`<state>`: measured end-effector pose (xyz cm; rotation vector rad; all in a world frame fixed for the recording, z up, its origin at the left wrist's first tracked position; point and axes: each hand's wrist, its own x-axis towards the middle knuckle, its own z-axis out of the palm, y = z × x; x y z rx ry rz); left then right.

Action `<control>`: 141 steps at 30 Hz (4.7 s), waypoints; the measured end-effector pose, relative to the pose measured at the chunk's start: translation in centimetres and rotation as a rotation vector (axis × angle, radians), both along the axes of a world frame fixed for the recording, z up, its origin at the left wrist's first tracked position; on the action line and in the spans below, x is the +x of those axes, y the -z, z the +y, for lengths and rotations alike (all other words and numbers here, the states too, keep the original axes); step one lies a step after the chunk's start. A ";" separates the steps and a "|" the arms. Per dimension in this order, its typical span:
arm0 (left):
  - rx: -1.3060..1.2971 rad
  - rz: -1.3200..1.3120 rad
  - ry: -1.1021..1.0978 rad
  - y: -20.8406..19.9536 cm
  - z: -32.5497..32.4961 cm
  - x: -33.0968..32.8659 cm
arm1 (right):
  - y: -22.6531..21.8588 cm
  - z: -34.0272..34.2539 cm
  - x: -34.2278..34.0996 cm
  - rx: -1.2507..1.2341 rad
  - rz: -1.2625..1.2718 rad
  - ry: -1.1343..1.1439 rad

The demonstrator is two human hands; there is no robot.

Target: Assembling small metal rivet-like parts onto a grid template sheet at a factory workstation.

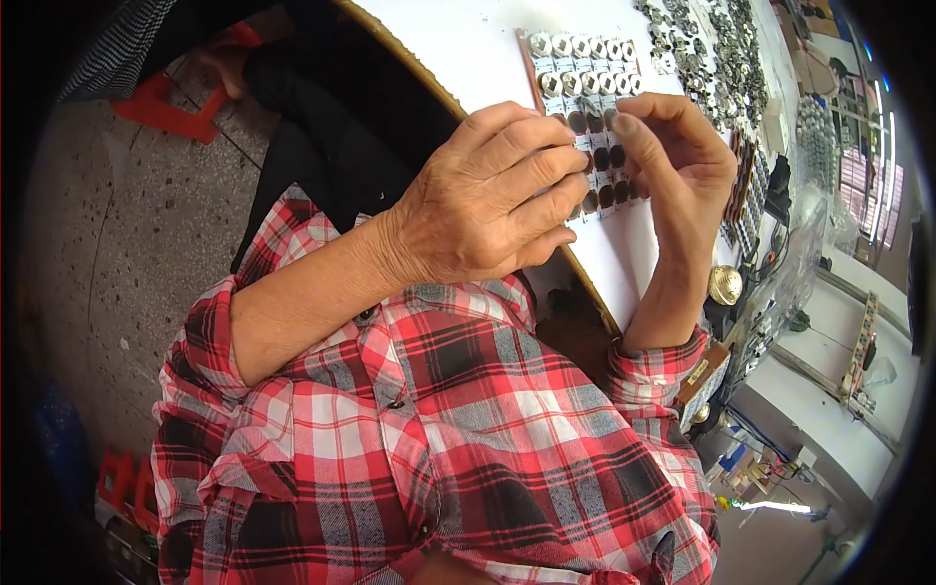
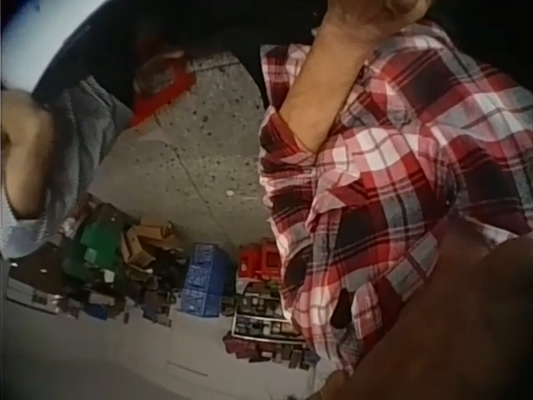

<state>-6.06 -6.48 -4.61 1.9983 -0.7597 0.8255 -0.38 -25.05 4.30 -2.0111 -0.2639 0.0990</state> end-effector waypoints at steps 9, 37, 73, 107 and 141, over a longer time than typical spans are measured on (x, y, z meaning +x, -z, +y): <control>-0.039 -0.019 0.009 0.2 0.0 0.0 | 1.3 1.7 0.0 -0.349 -0.357 -0.068; -0.095 -0.160 -0.018 0.7 -0.3 -0.2 | 0.5 2.4 -0.2 -0.247 -0.374 -0.212; -0.026 -0.097 -0.021 0.5 -0.2 -0.8 | 1.6 1.4 0.7 0.028 -0.253 -0.069; -0.049 -0.092 -0.042 0.6 -0.5 -0.8 | 0.3 2.8 -0.6 -0.104 -0.157 -0.159; -0.061 -0.073 -0.076 -0.6 -0.9 -0.6 | -0.3 -6.4 3.0 -0.399 -0.416 0.296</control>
